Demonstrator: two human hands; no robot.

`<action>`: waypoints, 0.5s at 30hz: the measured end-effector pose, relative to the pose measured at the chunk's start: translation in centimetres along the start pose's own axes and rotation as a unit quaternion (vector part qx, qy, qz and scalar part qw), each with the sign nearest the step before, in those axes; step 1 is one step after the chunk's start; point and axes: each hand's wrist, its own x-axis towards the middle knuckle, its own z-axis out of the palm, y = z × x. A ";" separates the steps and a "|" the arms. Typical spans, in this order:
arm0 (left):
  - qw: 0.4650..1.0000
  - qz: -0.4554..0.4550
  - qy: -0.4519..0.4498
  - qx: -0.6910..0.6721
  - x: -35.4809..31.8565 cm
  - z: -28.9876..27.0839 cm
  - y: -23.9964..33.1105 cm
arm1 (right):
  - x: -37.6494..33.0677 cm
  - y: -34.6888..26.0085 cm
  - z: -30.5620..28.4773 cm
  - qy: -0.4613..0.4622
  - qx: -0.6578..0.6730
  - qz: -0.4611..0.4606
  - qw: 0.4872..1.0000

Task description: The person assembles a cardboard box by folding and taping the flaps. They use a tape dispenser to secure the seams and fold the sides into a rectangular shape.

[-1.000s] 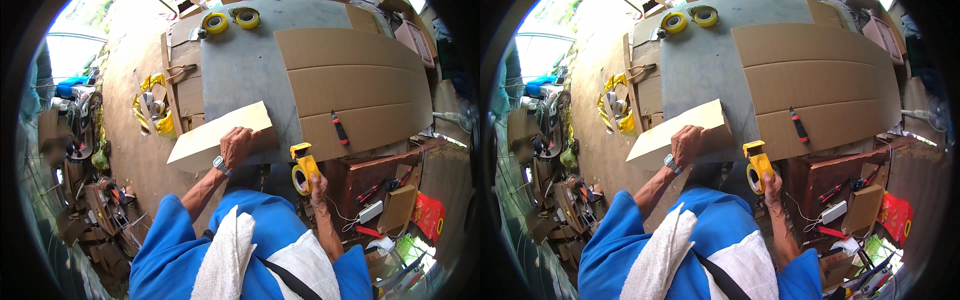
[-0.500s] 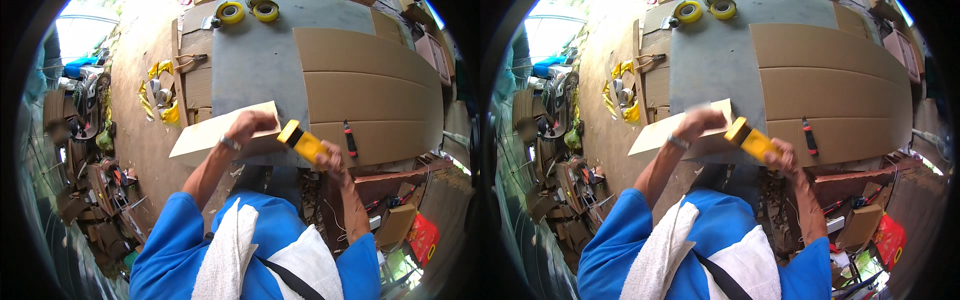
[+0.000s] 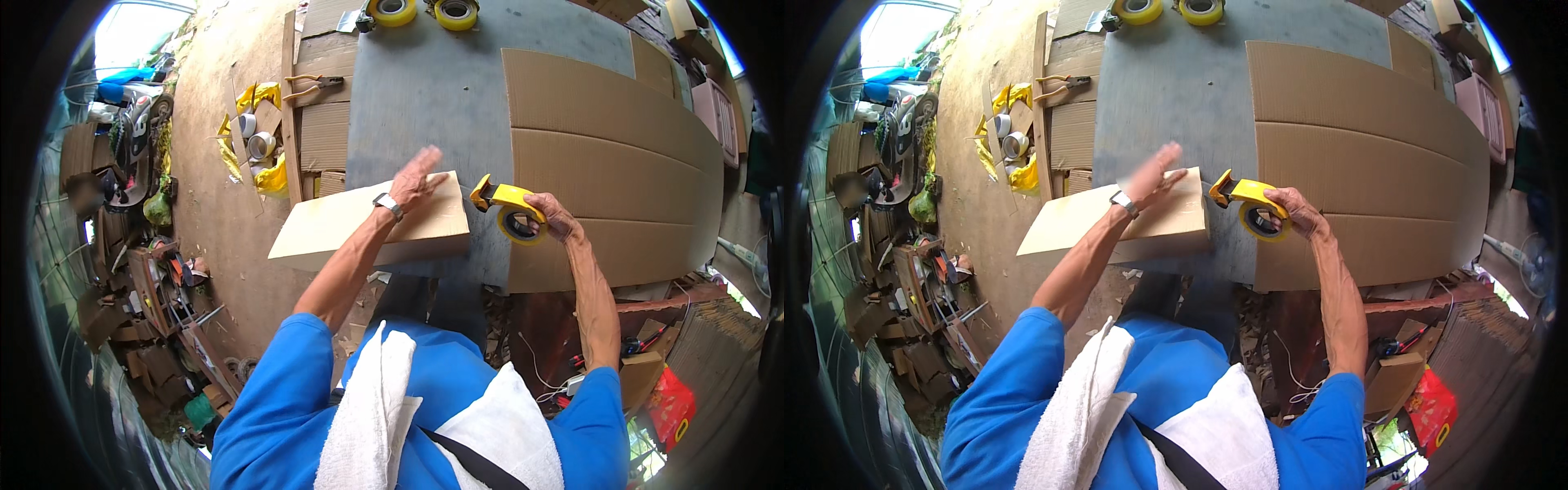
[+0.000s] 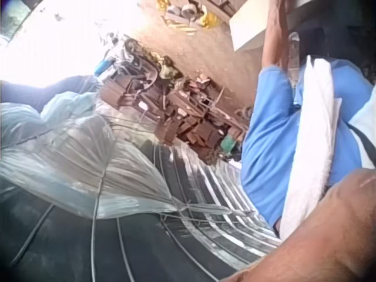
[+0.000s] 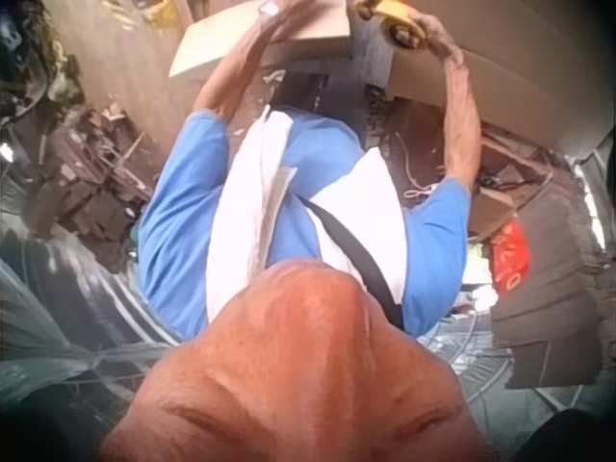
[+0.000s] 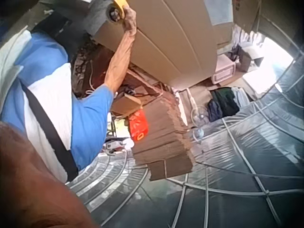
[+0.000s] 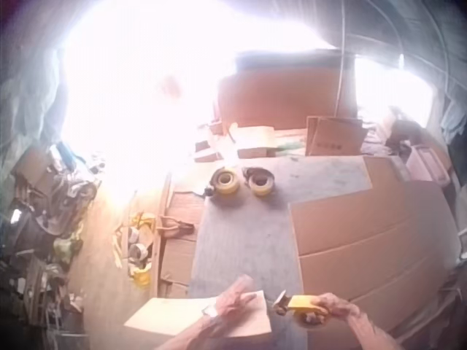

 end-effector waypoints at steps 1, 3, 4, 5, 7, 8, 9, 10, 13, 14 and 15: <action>0.992 0.044 -0.067 -0.093 -0.1 0.6 0.0 | 0.1 -0.2 -0.1 -0.003 0.004 0.000 1.000; 0.927 0.205 -0.238 0.204 -0.8 -2.9 2.1 | -0.2 0.3 -0.3 -0.012 0.033 0.000 0.999; 0.891 0.097 -0.380 0.228 0.0 -3.3 2.0 | 0.0 0.4 -0.2 -0.016 0.036 0.000 0.999; 0.934 0.139 -0.256 0.208 -2.2 -1.5 0.1 | 0.2 1.0 -0.4 -0.018 0.042 0.003 0.999; 0.946 0.062 -0.245 0.202 -5.2 -4.5 9.5 | 0.7 3.5 -1.5 -0.020 0.093 0.012 0.995; 0.963 0.087 -0.138 0.215 -7.5 -3.0 9.6 | 0.8 4.8 -1.3 -0.016 0.131 -0.003 0.991; 0.965 0.061 -0.139 0.213 -7.3 -3.1 10.0 | 0.7 6.3 -0.7 -0.012 0.169 -0.014 0.985; 0.967 0.036 -0.141 0.211 -7.1 -3.3 10.3 | 0.3 7.8 -0.1 -0.007 0.208 -0.026 0.978; 0.971 0.034 -0.127 0.198 -7.9 -3.1 10.0 | -5.2 15.1 1.8 0.020 0.284 -0.051 0.957; 0.975 0.030 -0.121 0.181 -7.4 -3.3 10.5 | -7.3 18.0 2.8 0.034 0.274 -0.048 0.960; 0.975 0.015 -0.122 0.187 -7.6 -3.3 10.5 | -9.4 18.8 4.6 0.033 0.336 -0.008 0.941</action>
